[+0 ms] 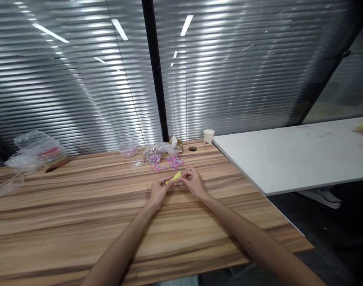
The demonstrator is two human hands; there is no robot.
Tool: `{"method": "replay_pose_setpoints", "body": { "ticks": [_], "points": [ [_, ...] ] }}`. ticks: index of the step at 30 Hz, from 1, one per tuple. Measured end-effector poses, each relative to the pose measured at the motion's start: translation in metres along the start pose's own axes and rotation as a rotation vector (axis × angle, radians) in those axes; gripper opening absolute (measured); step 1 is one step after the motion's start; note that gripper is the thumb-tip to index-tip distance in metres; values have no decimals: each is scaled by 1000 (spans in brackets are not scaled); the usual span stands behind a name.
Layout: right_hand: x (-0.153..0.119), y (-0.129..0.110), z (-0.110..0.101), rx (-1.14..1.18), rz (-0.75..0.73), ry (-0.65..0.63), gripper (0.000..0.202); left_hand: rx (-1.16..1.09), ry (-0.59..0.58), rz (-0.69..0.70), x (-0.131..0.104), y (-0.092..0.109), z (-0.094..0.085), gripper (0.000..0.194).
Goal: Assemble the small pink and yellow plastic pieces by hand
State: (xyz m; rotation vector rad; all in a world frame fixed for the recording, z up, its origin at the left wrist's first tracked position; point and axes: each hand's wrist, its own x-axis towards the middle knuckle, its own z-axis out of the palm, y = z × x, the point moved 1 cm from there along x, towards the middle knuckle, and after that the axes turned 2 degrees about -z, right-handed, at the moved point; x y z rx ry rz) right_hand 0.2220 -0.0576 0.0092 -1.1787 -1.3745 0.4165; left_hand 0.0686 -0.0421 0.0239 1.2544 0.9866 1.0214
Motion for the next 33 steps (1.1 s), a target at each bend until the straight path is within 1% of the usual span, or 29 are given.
{"method": "replay_pose_setpoints", "body": {
  "ticks": [10,21,27,33],
  "points": [
    [1,6,2,59,29,-70,10,-29,27,-47,-1,0,-1,53],
    [0,7,2,85,21,-71,11,26,-23,-38,1,-1,-3,52],
    [1,8,2,65,45,-85,12,16,-14,-49,1,-1,-3,54],
    [1,9,2,47,71,-63,17,-5,2,-52,1,-1,-3,53]
  ]
}}
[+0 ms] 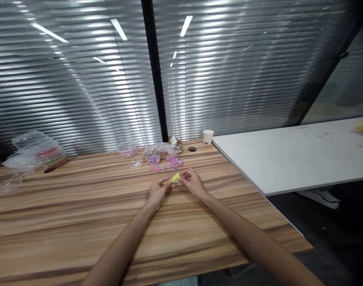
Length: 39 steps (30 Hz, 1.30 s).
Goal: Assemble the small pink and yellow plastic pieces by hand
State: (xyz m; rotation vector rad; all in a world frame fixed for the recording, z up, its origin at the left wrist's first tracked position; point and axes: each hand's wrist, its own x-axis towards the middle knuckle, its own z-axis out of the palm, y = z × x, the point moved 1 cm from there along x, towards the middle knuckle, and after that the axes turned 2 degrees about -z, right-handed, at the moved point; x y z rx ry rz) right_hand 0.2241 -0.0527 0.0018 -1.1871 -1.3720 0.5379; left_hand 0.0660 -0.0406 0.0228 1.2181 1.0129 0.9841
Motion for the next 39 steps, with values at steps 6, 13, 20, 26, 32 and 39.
{"method": "replay_pose_setpoints", "body": {
  "ticks": [6,13,20,26,32,39],
  "points": [
    [0,0,0,9,14,-16,21,-2,2,2,-1,1,1,52],
    [-1,-3,-1,-47,-58,-4,13,17,-8,8,0,0,1,53],
    [-2,-3,-1,-49,-58,-3,12,30,5,11,2,-2,1,52],
    [-1,0,-1,-38,-33,-3,11,56,12,23,2,-3,0,51],
    [-1,2,0,-10,-6,-26,15,59,35,32,2,-4,0,49],
    [-1,1,0,-1,22,-63,18,58,41,38,3,-4,-1,44]
  ]
}}
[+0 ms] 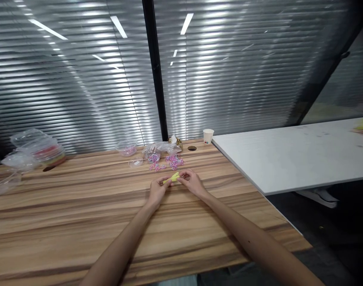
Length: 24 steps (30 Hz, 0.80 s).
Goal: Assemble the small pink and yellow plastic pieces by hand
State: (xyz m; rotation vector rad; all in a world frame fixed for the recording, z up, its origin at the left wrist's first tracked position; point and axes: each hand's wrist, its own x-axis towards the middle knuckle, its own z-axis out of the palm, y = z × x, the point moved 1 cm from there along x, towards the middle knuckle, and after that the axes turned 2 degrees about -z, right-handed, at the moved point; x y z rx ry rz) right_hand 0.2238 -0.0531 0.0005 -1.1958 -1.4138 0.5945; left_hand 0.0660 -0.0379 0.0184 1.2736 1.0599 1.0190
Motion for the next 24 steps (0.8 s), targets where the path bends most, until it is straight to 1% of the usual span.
{"method": "replay_pose_setpoints", "body": {
  "ticks": [9,16,24],
  "points": [
    [2,4,2,90,34,-43,20,9,-10,-9,-1,0,1,45],
    [1,4,2,122,46,-48,22,30,-11,-2,1,-1,0,47],
    [2,6,2,110,12,-33,22,49,-28,-8,1,-2,-1,47]
  ]
}}
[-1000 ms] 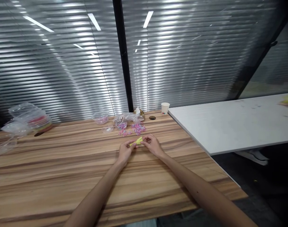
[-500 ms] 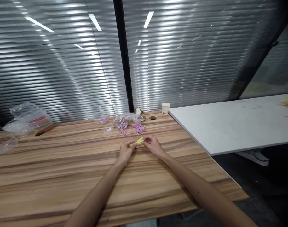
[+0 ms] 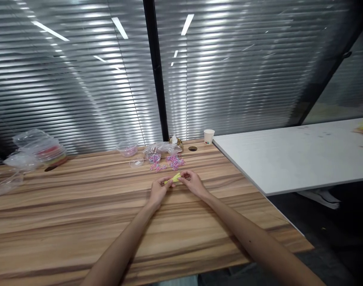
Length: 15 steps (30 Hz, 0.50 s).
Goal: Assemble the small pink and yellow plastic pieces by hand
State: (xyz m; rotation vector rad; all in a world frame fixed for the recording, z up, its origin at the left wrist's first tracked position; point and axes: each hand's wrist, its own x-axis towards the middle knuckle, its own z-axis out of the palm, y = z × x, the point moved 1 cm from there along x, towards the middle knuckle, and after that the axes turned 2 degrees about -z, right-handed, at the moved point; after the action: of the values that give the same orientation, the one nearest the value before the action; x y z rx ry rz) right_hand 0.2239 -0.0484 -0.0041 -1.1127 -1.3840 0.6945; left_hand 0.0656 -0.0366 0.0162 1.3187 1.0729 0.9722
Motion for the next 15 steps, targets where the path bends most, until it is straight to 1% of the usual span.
{"method": "replay_pose_setpoints", "body": {
  "ticks": [9,15],
  "points": [
    [-1,-4,0,-39,-25,28,22,-18,-20,5,0,2,1,43],
    [-1,-4,0,-18,-23,42,23,-12,-26,8,1,-1,0,42]
  ]
}}
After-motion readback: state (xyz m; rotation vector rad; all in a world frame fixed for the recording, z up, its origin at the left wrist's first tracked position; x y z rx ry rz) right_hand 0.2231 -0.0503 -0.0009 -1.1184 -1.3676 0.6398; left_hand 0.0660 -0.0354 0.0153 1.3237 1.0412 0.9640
